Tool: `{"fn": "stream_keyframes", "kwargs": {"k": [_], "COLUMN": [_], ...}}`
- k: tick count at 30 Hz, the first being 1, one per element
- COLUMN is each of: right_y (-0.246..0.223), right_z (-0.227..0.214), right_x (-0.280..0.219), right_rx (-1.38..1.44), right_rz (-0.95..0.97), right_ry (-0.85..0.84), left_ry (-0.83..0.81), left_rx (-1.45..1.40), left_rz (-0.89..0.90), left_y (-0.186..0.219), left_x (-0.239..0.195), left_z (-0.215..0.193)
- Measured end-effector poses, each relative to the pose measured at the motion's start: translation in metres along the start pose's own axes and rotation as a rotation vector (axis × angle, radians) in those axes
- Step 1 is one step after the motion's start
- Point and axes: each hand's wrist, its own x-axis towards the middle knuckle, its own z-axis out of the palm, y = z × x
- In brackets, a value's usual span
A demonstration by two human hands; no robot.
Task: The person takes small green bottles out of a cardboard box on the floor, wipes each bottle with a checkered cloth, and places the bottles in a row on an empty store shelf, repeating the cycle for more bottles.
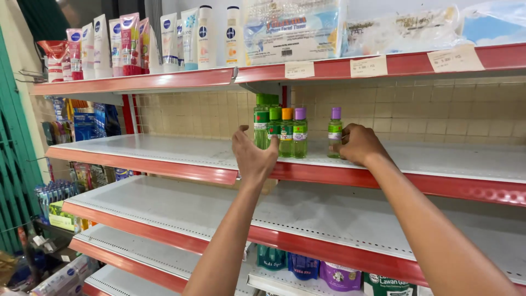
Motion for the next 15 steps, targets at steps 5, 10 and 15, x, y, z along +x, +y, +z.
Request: {"fn": "stream_keyframes", "kwargs": {"k": [5,10,15], "right_y": [0.002,0.012,0.012], "right_z": [0.017,0.045,0.058], "right_x": [0.044,0.080,0.080], "right_rx": [-0.135,-0.165,-0.336], "right_rz": [0.081,0.107,0.026], "right_ry": [-0.152,-0.247,-0.252], "left_ry": [0.045,-0.023,-0.062], "left_rx": [-0.004,0.149,0.264], "left_rz": [-0.275,-0.195,-0.223], "left_y": [-0.016,-0.009,-0.002], "left_x": [0.017,0.011,0.007], "left_z": [0.024,0.027,0.027]}}
